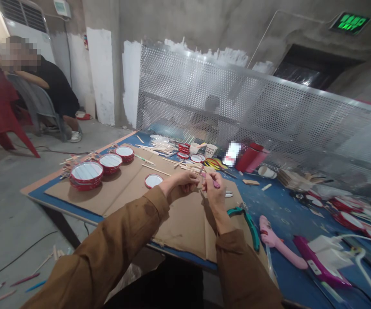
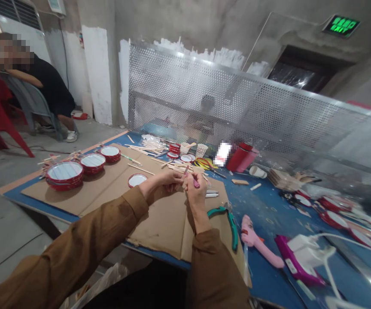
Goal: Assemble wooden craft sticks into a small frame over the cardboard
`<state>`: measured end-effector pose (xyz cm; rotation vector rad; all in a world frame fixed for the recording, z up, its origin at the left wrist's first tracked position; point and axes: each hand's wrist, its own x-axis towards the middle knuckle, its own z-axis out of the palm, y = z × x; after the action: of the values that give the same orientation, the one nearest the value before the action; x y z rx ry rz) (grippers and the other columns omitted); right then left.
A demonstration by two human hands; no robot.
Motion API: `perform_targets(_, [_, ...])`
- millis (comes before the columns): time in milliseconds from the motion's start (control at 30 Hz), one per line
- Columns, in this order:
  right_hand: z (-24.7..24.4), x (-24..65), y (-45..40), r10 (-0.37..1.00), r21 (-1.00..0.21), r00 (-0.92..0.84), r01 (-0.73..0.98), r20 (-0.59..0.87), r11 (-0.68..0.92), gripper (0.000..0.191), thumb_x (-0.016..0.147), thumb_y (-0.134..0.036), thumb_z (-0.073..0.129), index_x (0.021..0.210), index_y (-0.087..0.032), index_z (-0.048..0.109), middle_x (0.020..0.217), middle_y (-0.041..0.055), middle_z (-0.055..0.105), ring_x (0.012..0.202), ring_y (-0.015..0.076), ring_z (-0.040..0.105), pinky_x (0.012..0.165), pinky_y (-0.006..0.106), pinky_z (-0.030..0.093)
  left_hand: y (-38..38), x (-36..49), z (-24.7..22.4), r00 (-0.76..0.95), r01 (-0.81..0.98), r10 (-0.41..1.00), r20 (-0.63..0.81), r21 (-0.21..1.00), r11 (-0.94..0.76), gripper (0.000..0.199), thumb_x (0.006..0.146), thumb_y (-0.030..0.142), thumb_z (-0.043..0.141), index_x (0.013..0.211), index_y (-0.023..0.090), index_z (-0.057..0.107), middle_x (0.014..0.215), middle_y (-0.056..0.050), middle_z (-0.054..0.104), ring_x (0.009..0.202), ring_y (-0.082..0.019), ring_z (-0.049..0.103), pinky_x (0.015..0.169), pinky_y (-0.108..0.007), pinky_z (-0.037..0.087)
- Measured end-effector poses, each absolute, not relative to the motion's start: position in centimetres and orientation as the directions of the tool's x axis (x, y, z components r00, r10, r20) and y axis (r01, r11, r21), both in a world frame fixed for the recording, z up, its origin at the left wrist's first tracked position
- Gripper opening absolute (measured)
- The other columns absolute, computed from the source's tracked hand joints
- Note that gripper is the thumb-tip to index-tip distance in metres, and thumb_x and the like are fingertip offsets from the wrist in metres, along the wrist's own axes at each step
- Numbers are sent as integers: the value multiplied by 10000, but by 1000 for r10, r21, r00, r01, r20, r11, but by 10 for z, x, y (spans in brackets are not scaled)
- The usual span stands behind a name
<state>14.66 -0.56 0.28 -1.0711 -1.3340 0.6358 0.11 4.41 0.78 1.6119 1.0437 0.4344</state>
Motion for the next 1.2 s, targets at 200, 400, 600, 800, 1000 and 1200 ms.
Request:
perform_targets(200, [4,147,-5,879,-890,177,203,443,408,298,795,-505,657,773,-222,569,524,-72,552,392,91,485,394,200,399,45,1,4,555,358,807,-202,934,-12,231,1022,300,522,830,171,522,548,33,553,383,-78,500,428,-167,403])
perform_targets(400, [5,146,-6,873,-881,159,197,461,430,321,808,-528,658,798,-219,574,540,-70,557,415,93,508,420,199,413,48,2,1,561,359,805,-195,933,-24,267,1014,332,544,806,166,522,531,36,540,382,-77,501,424,-166,412])
perform_targets(600, [2,149,-3,863,-874,188,241,468,421,304,813,-514,654,785,-223,569,529,-76,543,405,94,488,411,205,405,45,1,4,550,349,812,-196,937,-11,220,1001,256,541,799,169,527,546,31,554,372,-84,497,412,-172,401])
perform_targets(800, [3,147,-4,878,-887,173,214,447,410,308,802,-517,649,783,-220,568,524,-68,561,397,93,495,407,200,409,44,1,5,546,350,814,-198,937,-8,196,1006,195,483,813,174,517,543,35,539,375,-88,499,417,-170,401])
perform_targets(1000, [4,146,-6,873,-871,133,235,469,432,312,814,-524,630,769,-224,554,535,-71,556,394,86,488,410,197,400,47,3,4,540,367,816,-207,930,-7,179,1004,241,513,856,156,569,535,22,545,387,-96,503,443,-184,426])
perform_targets(1200, [3,147,-5,871,-861,115,259,478,438,304,817,-513,634,771,-217,578,534,-65,558,404,93,492,415,203,416,48,2,2,542,367,815,-205,930,-9,181,1011,260,515,885,150,585,543,21,557,392,-98,518,451,-189,426])
